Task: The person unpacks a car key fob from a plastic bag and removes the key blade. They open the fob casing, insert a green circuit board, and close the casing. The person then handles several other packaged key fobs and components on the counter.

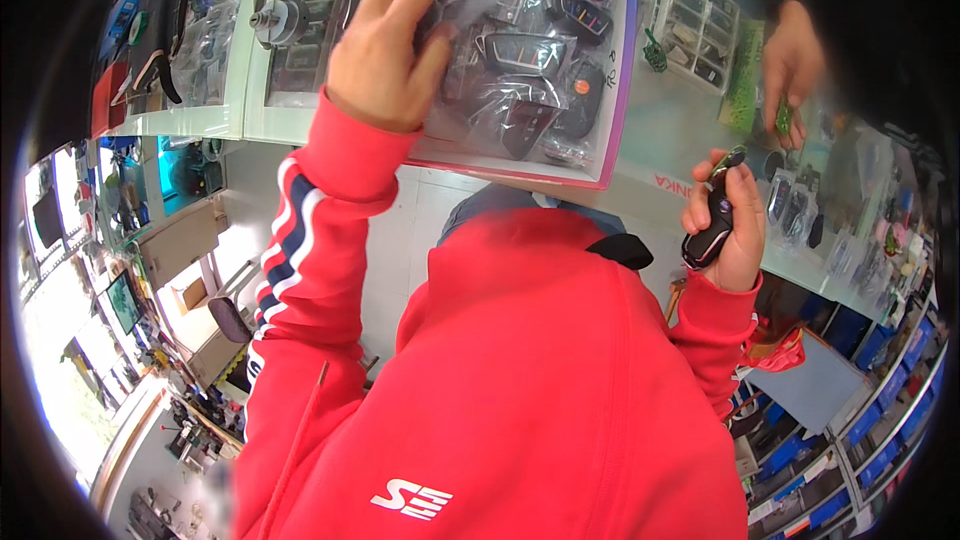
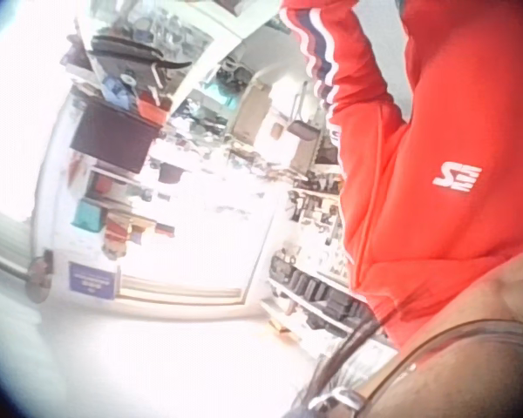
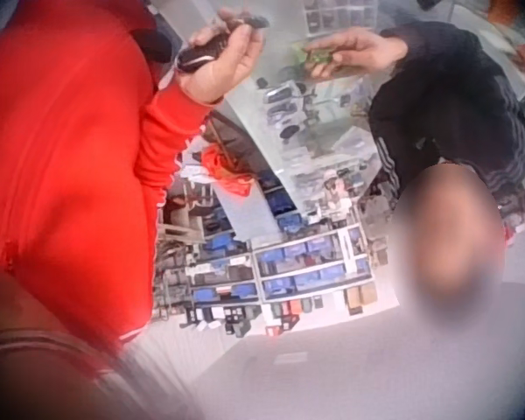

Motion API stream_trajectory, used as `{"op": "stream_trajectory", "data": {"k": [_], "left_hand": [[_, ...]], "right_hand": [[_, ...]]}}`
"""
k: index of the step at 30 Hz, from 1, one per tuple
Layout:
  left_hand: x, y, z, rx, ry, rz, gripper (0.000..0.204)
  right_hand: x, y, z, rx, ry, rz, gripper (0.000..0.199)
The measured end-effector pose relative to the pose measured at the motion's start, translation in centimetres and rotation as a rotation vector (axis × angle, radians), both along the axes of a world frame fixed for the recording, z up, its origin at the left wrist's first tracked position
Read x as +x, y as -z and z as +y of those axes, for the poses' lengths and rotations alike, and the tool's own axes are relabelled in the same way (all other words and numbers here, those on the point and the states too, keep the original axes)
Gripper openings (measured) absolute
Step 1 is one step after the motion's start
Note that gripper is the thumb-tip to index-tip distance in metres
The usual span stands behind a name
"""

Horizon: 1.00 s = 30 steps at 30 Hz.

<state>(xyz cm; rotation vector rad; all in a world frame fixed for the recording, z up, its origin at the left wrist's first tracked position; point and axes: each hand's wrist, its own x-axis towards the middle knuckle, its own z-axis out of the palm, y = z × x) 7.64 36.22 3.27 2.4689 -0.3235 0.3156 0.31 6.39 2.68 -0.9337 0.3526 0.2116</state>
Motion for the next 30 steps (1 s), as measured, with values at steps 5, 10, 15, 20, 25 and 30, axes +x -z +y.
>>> {"op": "stream_trajectory", "data": {"k": [5,10,15,20,25,30], "left_hand": [[-0.9,0.3,-0.7,0.171,0.171,-0.015,0.038],[-3.5,0.3,-1.8,0.477,0.123,-0.028,0.042],[-3.5,-0.7,-1.8,0.429,0.158,0.043,0.028],[-1.7,0.7,-3.4,0.297,0.151,-0.023,0.027],[1.1,1.9,-3.2,0.228,-0.02,0.19,0.031],[0.7,0.9,-3.0,0.161,0.043,0.12,0.035]], "right_hand": [[-0.4,0.2,-0.6,-0.01,0.008,0.039,0.024],[-0.1,0.4,-1.7,-0.053,0.026,0.12,0.028],[0.6,0.4,-2.7,-0.035,0.032,0.197,0.035],[1.0,0.7,-3.4,0.004,-0.084,0.15,0.037],[1.2,0.8,-4.3,0.011,-0.194,0.139,0.036],[1.1,0.5,-4.6,-0.055,-0.221,0.175,0.036]]}}
